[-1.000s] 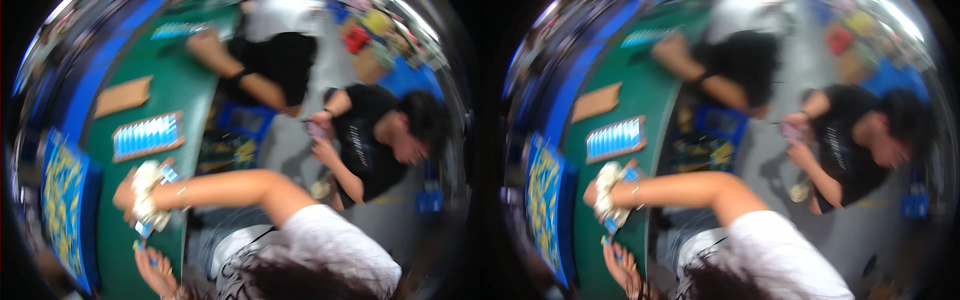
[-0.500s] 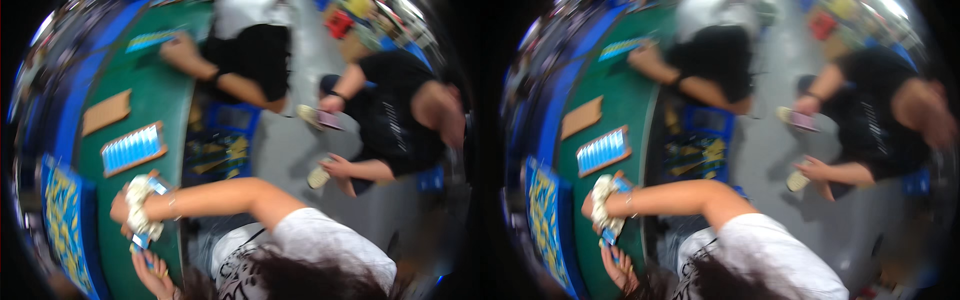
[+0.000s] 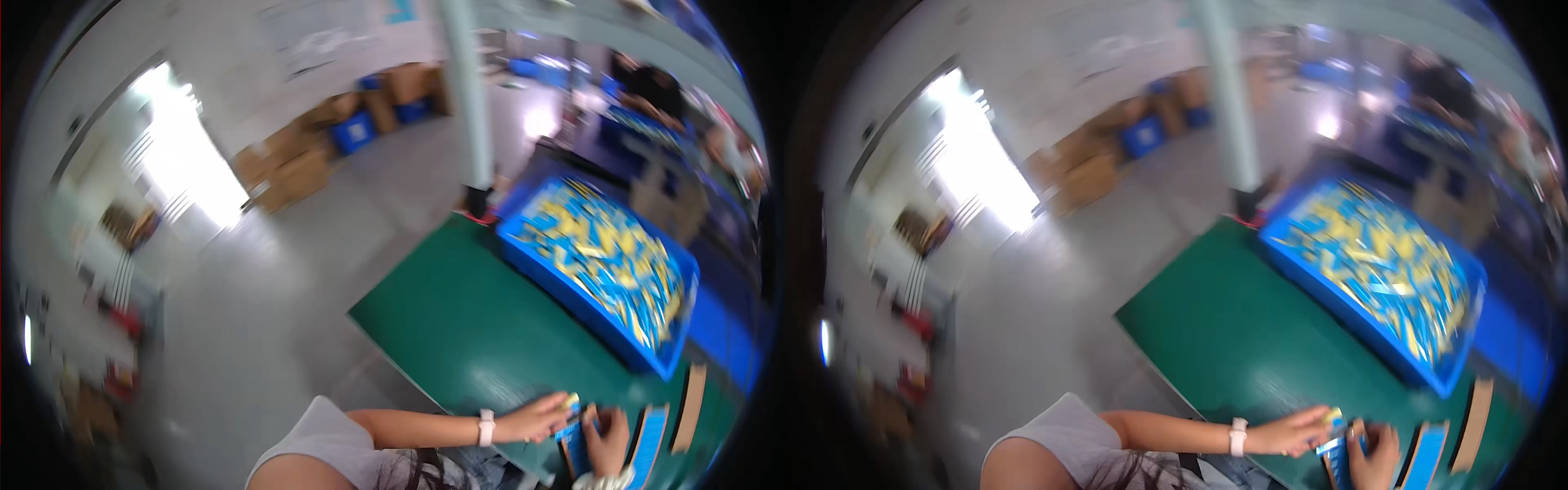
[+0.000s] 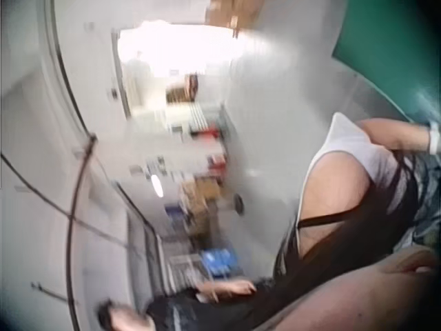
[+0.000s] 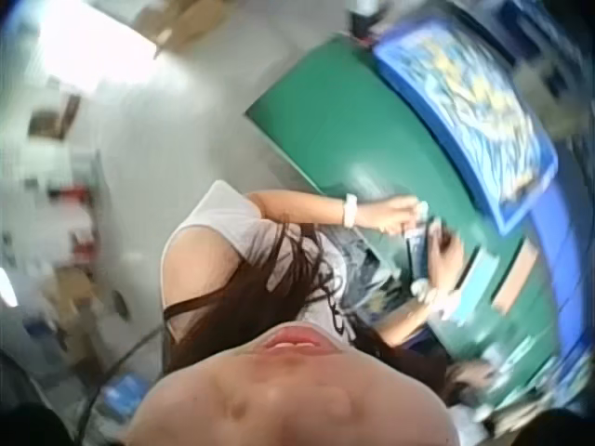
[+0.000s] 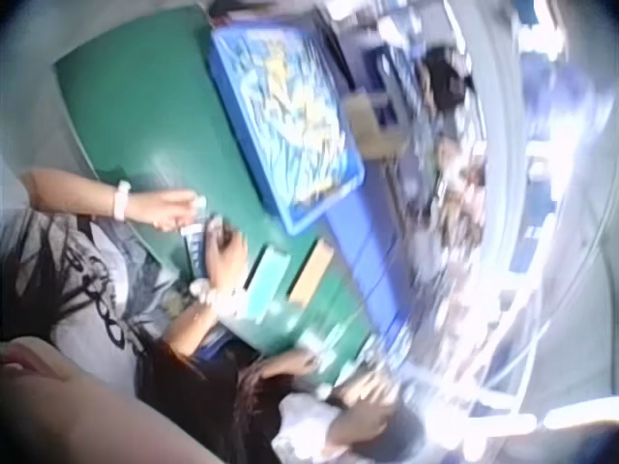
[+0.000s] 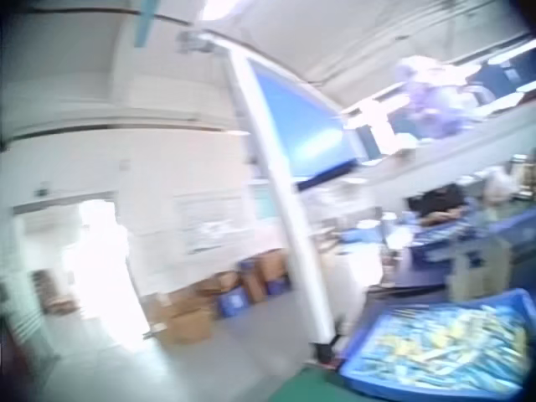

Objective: The person retrieves plastic pieces from a container and a strip, and inserts them one by one into slots on assembly trays by hand.

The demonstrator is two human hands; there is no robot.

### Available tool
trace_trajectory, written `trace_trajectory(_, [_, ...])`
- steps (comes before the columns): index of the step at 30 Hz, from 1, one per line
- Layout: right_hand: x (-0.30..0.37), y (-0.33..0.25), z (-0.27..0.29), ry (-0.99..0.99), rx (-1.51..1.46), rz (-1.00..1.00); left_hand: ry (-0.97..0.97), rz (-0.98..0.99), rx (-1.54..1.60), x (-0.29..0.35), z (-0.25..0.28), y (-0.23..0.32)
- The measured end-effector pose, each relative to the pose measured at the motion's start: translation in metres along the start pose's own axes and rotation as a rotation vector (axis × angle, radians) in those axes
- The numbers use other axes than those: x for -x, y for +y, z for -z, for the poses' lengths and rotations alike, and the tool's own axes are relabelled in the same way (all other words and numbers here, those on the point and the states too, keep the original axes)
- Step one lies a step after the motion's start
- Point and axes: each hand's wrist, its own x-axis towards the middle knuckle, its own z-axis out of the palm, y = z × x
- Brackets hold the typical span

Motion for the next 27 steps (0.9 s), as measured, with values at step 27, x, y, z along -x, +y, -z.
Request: trace_trajectory(27, [-0.014,-0.009,0.019,0.0,0.154,-0.143,0.124,-0.042,-0.192,-0.002,-0.025,0.021])
